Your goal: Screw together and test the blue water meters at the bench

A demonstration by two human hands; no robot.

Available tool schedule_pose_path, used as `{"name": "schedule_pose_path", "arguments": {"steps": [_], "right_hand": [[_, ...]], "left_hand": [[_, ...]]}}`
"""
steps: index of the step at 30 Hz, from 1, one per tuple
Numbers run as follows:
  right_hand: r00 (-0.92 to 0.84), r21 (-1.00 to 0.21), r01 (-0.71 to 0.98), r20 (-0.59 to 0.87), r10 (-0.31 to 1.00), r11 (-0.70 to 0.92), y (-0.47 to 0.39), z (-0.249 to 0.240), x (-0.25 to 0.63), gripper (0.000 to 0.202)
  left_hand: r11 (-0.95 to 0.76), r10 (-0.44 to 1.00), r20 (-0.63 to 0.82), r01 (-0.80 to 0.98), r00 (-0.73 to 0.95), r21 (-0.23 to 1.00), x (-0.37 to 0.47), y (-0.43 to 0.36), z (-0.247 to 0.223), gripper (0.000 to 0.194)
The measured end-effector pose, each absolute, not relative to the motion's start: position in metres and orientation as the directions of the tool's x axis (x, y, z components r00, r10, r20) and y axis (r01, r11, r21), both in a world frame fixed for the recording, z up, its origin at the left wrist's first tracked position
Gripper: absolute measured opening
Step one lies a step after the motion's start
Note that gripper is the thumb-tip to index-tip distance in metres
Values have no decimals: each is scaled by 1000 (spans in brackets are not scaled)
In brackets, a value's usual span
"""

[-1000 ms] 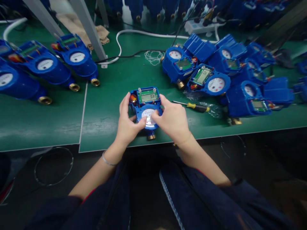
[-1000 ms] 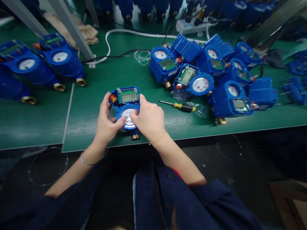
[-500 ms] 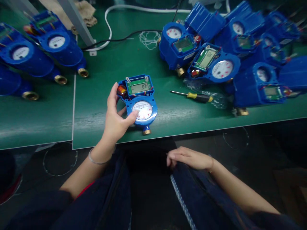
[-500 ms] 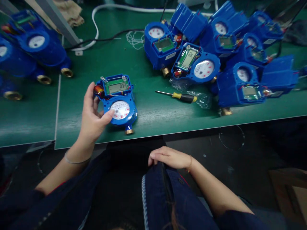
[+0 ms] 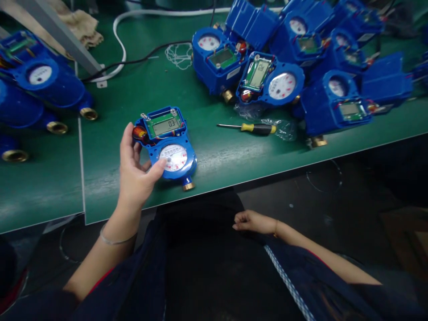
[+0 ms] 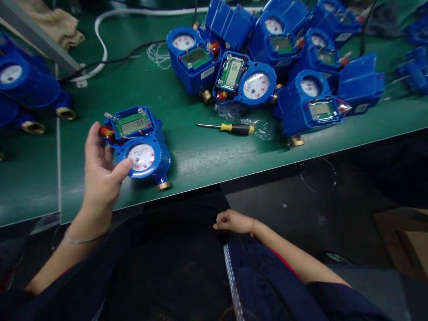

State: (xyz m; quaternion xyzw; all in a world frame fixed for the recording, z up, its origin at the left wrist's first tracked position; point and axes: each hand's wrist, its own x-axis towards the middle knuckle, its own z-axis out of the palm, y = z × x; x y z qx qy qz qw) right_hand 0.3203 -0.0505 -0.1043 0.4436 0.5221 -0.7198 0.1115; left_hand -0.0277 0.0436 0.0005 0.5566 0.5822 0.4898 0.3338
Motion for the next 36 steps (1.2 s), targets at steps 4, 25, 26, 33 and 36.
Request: {"name": "schedule_pose_path", "arguments": {"steps": [4, 25, 26, 33, 36], "right_hand": [[-554, -633, 609, -770, 315, -477, -49, -103, 326, 51], [-468, -744, 534, -656, 593, -402, -2, -49, 341, 28], [-510, -789, 502, -601, 615, -355, 6, -32, 337, 29], [-384, -242, 850, 325, 864, 468, 102, 20, 338, 29], [-488, 8, 861, 295, 821, 509, 134, 4, 343, 32]], "left_hand": [[-121, 973, 171, 294, -152, 948, -30, 44, 1, 87], [107, 966, -35, 271, -256, 957, -36, 43, -7, 99], [106, 967, -34, 276, -253, 955, -36, 42, -7, 100], [-309, 881, 471, 690, -52, 654, -32, 18, 11, 87], [-520, 720, 650, 810, 245, 271, -36, 8, 19, 74]]}}
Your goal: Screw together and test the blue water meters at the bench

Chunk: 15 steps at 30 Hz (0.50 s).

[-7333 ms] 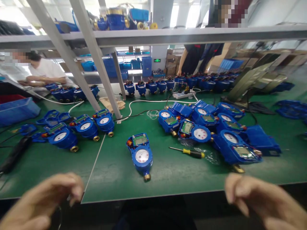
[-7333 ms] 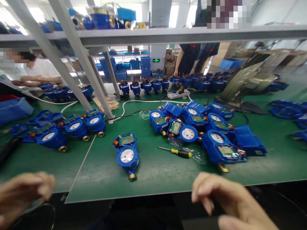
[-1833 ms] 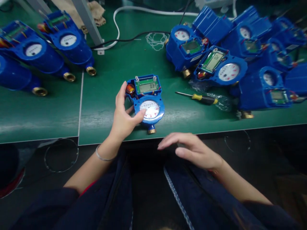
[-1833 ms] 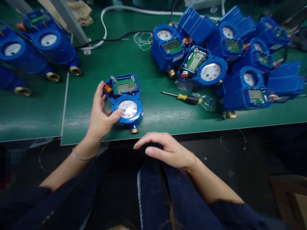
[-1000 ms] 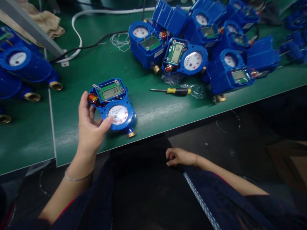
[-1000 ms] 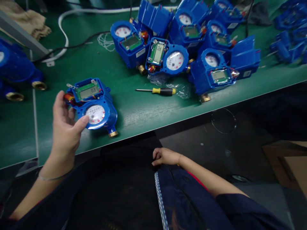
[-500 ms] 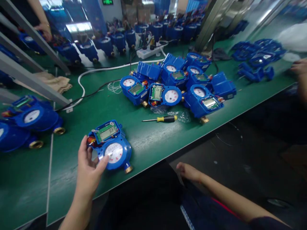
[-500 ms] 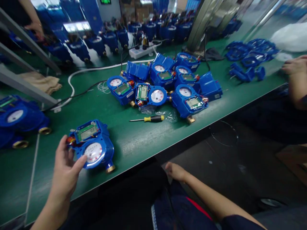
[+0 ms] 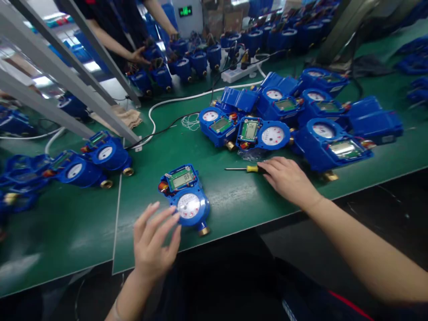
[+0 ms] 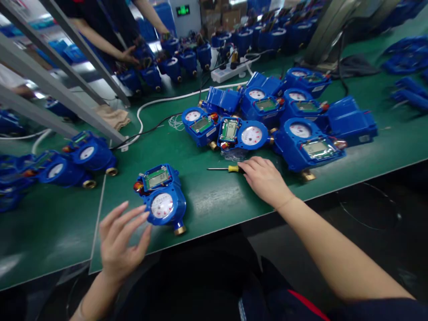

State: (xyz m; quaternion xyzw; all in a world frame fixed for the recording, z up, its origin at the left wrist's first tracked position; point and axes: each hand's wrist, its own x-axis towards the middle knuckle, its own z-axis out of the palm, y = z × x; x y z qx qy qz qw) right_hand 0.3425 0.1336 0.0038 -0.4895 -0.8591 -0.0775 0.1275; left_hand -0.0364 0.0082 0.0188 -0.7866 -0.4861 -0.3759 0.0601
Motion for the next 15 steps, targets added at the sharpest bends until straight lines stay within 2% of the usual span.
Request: {"name": "schedule_pose_path", "arguments": {"steps": [2, 4, 7, 9, 11, 13, 15], "right_hand": [[-520, 91, 852, 259, 814, 515, 145, -6, 341, 29], [-534, 123, 845, 252, 807, 520, 148, -11, 336, 27], [-503, 42, 852, 337, 796, 521, 138, -9, 325, 27], [-408, -120, 857, 435, 803, 500, 124, -2, 315, 28], [-273, -349, 805, 499, 822, 480, 104, 7, 305, 28], [-166, -593, 670, 468, 868, 447, 82, 14, 293, 26], [-125, -786, 504, 346, 930, 359, 61, 15, 282, 24]], "left_hand": [[-615, 651, 636, 779, 414, 122, -40, 4, 19, 69], [-647, 627, 598, 761, 500, 43, -43, 4, 18, 62], [-648, 615, 570, 761, 544, -27, -43, 9, 18, 53], [-669, 594, 555, 741, 582, -59, -40, 15, 20, 50], [-697, 572, 526, 711, 629, -91, -38, 21, 24, 48], [-717, 559, 494, 688, 666, -116, -36, 28, 27, 46], [-733, 545, 484, 669, 685, -121, -34, 34, 29, 45]]}}
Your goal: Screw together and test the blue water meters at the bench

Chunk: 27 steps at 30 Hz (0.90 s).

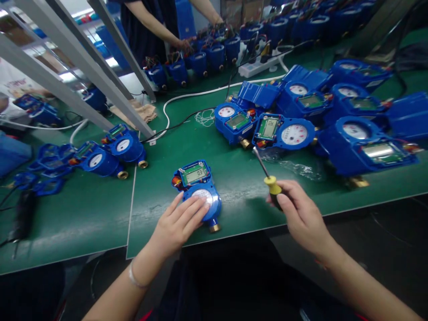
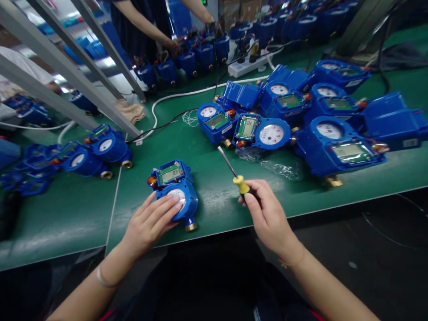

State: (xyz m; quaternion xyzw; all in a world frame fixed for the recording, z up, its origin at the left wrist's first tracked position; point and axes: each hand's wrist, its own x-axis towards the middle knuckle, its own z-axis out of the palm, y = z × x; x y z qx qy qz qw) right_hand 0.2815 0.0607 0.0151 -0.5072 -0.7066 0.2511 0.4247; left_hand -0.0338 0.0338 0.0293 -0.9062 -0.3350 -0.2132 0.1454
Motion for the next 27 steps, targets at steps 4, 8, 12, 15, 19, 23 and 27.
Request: {"name": "schedule_pose_path", "arguments": {"steps": [4, 8, 12, 15, 19, 23, 27], "right_hand": [[-124, -936, 333, 76, 989, 114, 30, -2, 261, 22], [-135, -949, 315, -28, 990, 16, 14, -20, 249, 28], [-249, -949, 311, -31, 968, 49, 8, -22, 245, 25], [-289, -910, 376, 61, 955, 172, 4, -19, 246, 19], [-302, -868, 429, 122, 945, 249, -5, -21, 249, 18], [-309, -807, 489, 193, 931, 330, -12, -25, 250, 23], [-243, -695, 603, 307, 920, 391, -7, -25, 247, 31]], "left_hand": [[-762, 562, 471, 647, 680, -25, -33, 45, 43, 41], [-746, 645, 333, 661, 688, 81, -40, 61, 75, 40], [-714, 700, 152, 690, 698, 120, -41, 85, 106, 43], [-672, 736, 32, 725, 676, 152, -37, 97, 116, 41], [-608, 779, -53, 773, 625, 181, -32, 102, 117, 39], [-565, 810, -61, 804, 583, 183, -30, 100, 113, 38], [-549, 822, -62, 816, 566, 180, -30, 94, 112, 38]]}}
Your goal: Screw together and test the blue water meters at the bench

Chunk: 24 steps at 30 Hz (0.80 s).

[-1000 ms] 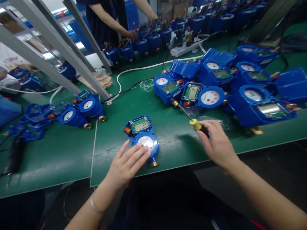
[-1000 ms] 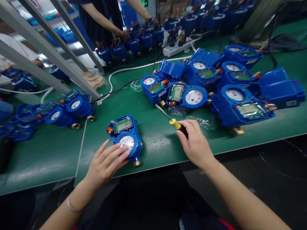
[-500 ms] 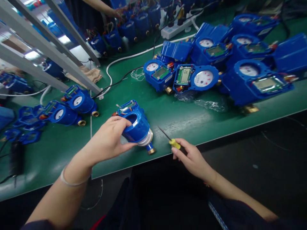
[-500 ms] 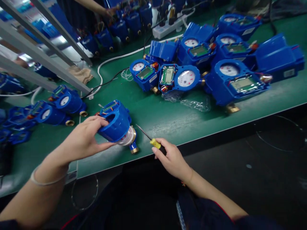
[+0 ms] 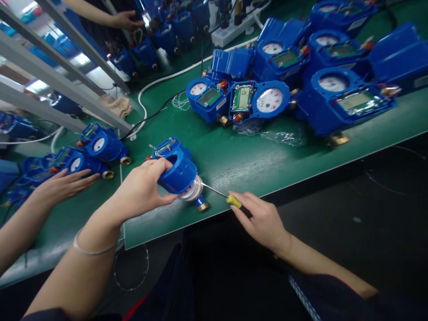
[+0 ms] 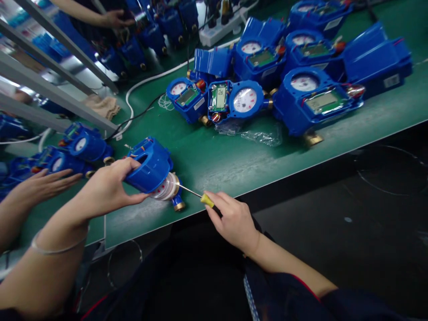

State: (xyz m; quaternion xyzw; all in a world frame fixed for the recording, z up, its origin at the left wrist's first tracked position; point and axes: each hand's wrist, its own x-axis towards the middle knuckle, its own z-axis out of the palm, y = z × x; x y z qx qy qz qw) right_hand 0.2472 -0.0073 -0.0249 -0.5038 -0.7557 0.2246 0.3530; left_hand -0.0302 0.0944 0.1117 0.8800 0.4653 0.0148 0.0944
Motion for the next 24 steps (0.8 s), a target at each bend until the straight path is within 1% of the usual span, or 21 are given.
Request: {"name": "schedule_pose_path", "arguments": {"steps": [2, 4, 6, 9, 11, 12, 14, 17, 24], "right_hand": [[-224, -636, 653, 356, 907, 411, -1, -25, 246, 32], [-226, -614, 657, 392, 892, 437, 5, -26, 246, 33], [-236, -617, 626, 433, 870, 477, 9, -27, 246, 32], [-309, -585, 538, 533, 788, 607, 10, -27, 246, 30], [-320, -583, 484, 576, 752, 653, 10, -26, 247, 28], [-295, -601, 485, 572, 765, 636, 10, -26, 248, 29], [-217, -639, 539, 524, 824, 549, 12, -28, 250, 32], [-154, -650, 615, 458, 876, 448, 18, -34, 252, 35], [-188, -689, 557, 440, 878, 464, 27, -42, 248, 34]], "left_hand": [[-528, 833, -71, 828, 548, 190, -30, 93, 112, 39], [-504, 846, -83, 840, 527, 201, -29, 92, 113, 38], [-485, 854, -95, 849, 512, 210, -27, 93, 113, 38], [-470, 859, -108, 855, 500, 220, -26, 94, 113, 38], [-460, 864, -114, 860, 491, 220, -25, 94, 113, 37], [-454, 866, -117, 863, 485, 220, -25, 94, 113, 37], [-443, 871, -123, 869, 476, 221, -25, 93, 114, 36], [-436, 873, -128, 870, 471, 230, -25, 92, 114, 36], [-415, 877, -144, 874, 458, 255, -25, 93, 113, 37]]}}
